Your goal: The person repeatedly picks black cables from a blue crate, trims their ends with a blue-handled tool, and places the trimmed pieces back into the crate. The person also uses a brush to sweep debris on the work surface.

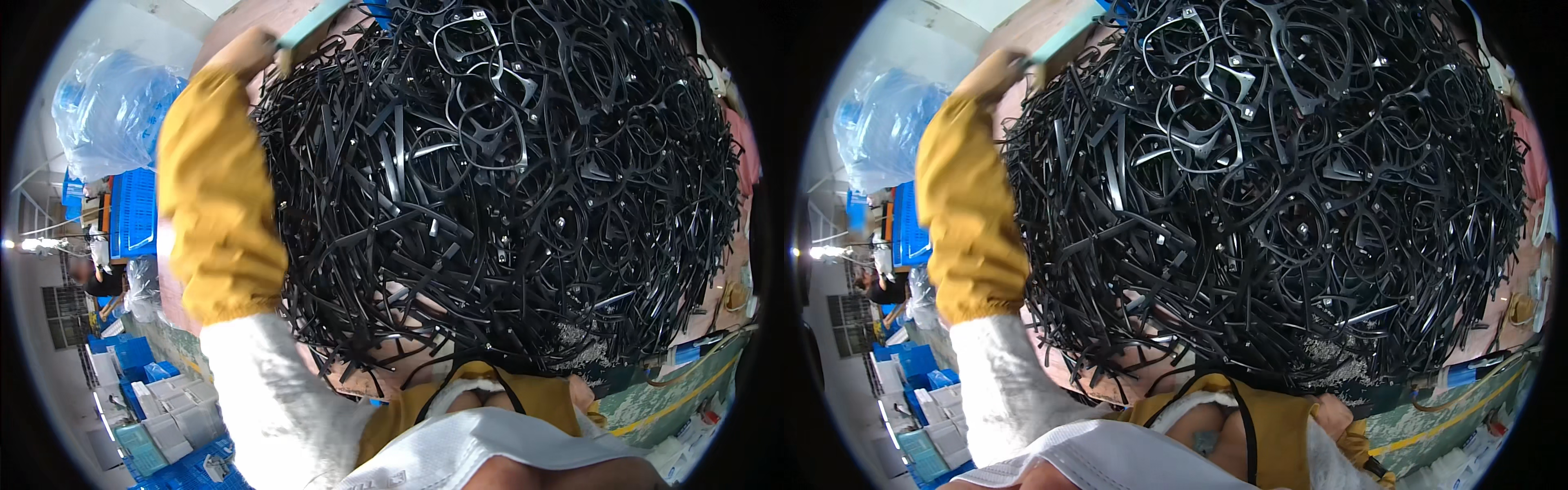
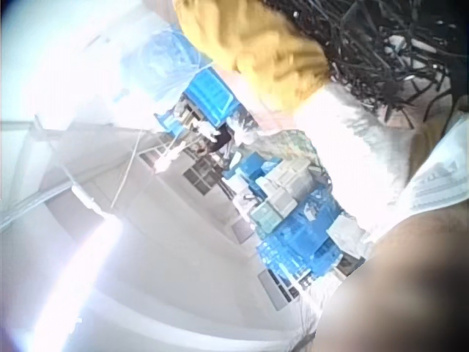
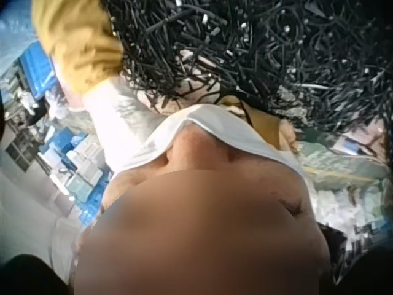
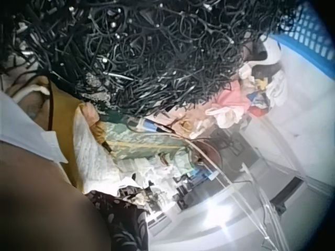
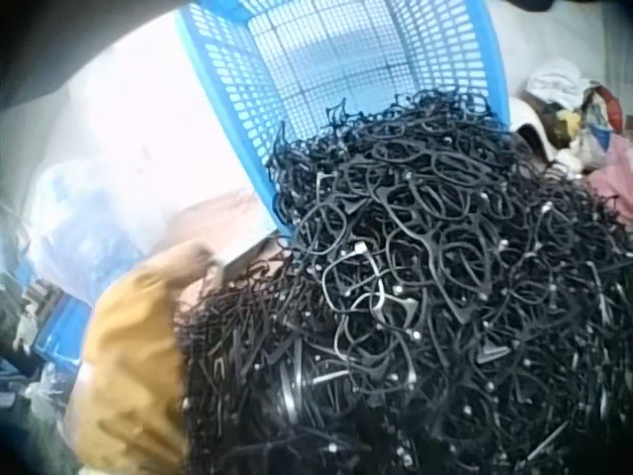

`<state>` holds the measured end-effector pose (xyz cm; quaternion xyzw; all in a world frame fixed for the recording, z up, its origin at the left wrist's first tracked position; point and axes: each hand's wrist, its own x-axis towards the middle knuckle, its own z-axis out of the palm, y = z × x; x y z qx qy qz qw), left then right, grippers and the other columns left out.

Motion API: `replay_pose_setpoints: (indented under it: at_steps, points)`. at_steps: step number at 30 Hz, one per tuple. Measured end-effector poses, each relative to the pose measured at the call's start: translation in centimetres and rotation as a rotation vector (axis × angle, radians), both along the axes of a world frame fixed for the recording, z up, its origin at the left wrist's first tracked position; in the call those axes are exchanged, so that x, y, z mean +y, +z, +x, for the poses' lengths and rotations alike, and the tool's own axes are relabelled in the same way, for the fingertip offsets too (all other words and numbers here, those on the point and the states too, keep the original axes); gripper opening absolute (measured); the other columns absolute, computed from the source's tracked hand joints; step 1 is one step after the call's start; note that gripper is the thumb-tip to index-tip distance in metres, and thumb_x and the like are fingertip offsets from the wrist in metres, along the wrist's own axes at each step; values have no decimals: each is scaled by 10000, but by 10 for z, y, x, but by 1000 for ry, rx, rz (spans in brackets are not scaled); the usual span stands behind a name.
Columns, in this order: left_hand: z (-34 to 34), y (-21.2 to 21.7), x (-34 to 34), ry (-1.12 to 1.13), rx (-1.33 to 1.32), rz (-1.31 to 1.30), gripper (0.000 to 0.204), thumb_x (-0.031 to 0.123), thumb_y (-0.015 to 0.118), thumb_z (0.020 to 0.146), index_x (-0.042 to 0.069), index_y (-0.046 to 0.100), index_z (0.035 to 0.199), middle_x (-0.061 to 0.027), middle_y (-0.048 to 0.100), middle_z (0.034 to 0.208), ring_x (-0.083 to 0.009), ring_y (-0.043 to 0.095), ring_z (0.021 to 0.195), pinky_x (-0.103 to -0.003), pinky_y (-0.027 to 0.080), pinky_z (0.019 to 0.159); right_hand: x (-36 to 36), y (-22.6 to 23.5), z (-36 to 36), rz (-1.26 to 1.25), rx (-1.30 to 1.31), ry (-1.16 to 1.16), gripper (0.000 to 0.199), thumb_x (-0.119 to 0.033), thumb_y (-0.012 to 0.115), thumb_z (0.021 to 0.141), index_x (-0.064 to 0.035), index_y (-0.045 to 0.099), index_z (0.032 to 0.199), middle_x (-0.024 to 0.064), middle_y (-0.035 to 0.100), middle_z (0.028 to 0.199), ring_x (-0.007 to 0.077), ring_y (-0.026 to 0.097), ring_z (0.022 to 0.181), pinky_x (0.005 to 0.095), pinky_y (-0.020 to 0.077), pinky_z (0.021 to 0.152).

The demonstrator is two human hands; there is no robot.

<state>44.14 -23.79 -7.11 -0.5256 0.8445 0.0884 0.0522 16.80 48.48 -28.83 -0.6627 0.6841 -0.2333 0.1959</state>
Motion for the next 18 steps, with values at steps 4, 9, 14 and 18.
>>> replay_pose_setpoints:
  at_steps: [4,9,14,18]
  points:
    - [99,100,128,201,3,98,450,58,600,953,122,638,1397,-2,537,707,-113,471,572,-311,370,489,-21,23,9,-87,103,-80,155,-202,674,858,-74,699,941,95,544,727,274,580,603,376,460,514]
    - [185,93,125,256,221,12,498,147,647,969,146,578,1463,8,543,747,-97,451,571,-287,358,471,-33,23,17,-149,159,-159,141,-191,683,832,-51,683,850,107,529,672,284,552,546,387,442,483]
    - [211,-40,3,366,-96,-448,389,276,515,994,152,635,1342,-227,711,1195,-419,669,1137,-499,527,970,-31,9,13,-184,161,-160,141,-195,680,831,-55,682,849,106,525,672,285,551,548,389,441,484]
    - [233,-92,8,407,228,-251,449,298,685,947,151,655,1370,-137,708,920,-295,694,814,-419,534,678,-38,3,13,-163,173,-173,141,-198,678,830,-58,681,848,105,521,672,286,550,550,390,441,485]
